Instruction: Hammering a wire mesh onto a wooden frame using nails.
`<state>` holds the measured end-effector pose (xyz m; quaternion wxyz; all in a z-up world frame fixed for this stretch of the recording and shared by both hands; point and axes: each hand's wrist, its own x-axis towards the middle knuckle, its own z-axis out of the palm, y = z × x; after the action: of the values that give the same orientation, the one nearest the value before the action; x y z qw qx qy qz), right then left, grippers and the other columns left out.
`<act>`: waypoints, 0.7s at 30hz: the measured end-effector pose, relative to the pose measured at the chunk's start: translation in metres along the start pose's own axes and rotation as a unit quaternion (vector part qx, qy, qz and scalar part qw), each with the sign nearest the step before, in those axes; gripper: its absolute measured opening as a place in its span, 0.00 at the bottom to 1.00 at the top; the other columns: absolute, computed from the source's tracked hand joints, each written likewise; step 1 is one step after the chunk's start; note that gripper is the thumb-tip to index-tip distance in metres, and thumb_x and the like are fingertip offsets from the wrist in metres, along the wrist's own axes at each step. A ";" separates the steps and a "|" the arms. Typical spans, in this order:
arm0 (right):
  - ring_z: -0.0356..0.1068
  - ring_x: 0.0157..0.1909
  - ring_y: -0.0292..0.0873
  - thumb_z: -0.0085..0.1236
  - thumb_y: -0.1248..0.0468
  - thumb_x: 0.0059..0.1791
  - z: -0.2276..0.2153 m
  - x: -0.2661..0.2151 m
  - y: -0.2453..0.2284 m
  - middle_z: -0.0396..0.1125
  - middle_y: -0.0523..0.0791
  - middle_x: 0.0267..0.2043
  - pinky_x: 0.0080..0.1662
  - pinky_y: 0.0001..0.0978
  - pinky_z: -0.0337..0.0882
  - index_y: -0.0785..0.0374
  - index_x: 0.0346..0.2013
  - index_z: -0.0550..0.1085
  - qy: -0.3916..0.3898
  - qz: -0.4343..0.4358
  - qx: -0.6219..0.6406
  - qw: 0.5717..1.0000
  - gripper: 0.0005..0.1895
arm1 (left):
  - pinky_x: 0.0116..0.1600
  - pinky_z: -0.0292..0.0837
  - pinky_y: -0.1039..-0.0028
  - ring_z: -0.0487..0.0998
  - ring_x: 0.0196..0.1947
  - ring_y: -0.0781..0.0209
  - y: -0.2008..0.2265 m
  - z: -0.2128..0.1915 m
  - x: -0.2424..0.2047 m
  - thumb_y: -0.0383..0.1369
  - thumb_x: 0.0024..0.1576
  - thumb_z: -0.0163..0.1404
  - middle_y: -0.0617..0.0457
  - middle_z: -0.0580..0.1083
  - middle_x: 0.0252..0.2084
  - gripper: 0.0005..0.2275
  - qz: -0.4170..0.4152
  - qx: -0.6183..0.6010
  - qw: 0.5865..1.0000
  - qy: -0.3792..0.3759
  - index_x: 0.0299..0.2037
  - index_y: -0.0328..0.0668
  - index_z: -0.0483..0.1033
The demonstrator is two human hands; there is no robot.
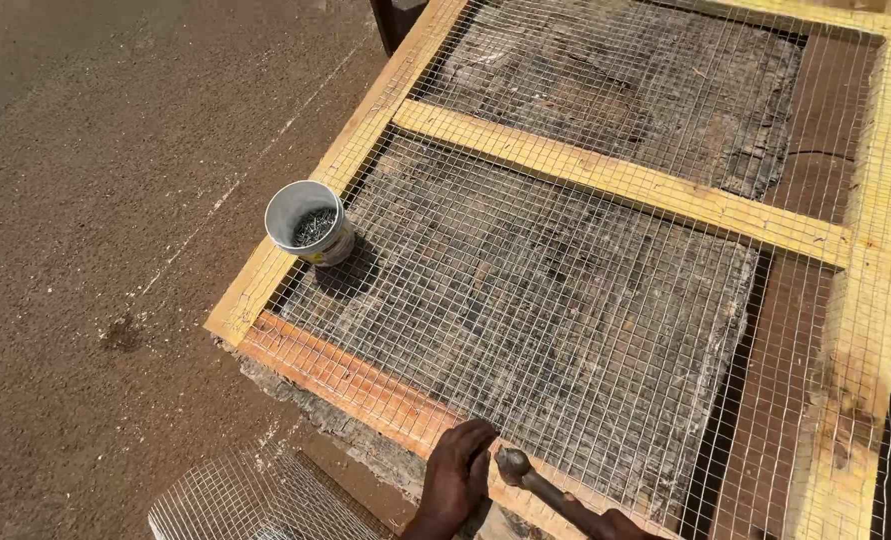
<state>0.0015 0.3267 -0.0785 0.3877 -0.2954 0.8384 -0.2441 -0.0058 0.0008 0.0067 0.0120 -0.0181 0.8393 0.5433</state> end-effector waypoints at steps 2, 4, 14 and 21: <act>0.69 0.25 0.38 0.52 0.53 0.59 0.011 0.005 0.017 0.70 0.47 0.25 0.34 0.38 0.74 0.53 0.77 0.46 0.072 -0.111 0.026 0.991 0.36 | 0.61 0.74 0.62 0.76 0.58 0.46 0.009 -0.003 -0.002 0.23 0.56 0.52 0.41 0.75 0.58 0.14 0.003 0.024 1.000 0.010 0.52 0.34 0.78; 0.69 0.25 0.37 0.53 0.54 0.59 0.040 0.007 0.048 0.70 0.46 0.25 0.33 0.38 0.74 0.56 0.76 0.44 0.122 -0.189 0.049 0.973 0.38 | 0.61 0.75 0.62 0.76 0.58 0.46 0.006 -0.004 -0.005 0.22 0.56 0.52 0.40 0.75 0.58 0.14 -0.003 0.019 1.000 0.005 0.52 0.34 0.78; 0.71 0.33 0.51 0.46 0.43 0.56 0.021 0.016 0.033 0.70 0.59 0.32 0.47 0.49 0.78 0.51 0.78 0.45 -0.105 0.078 0.097 0.987 0.41 | 0.62 0.75 0.61 0.78 0.58 0.45 0.002 0.000 -0.004 0.22 0.56 0.52 0.39 0.76 0.57 0.14 0.043 0.027 0.998 0.023 0.52 0.33 0.77; 0.63 0.71 0.49 0.56 0.48 0.48 0.059 -0.017 0.085 0.56 0.48 0.74 0.67 0.57 0.67 0.51 0.76 0.54 0.198 0.121 0.329 0.915 0.43 | 0.61 0.76 0.62 0.78 0.57 0.46 -0.004 -0.009 -0.002 0.22 0.57 0.51 0.39 0.75 0.56 0.14 0.023 -0.010 1.000 0.001 0.53 0.32 0.76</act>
<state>0.0313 0.3873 -0.1587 0.3154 0.0065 0.7996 -0.5109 -0.0033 -0.0089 0.0068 -0.0017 0.0009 0.8339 0.5519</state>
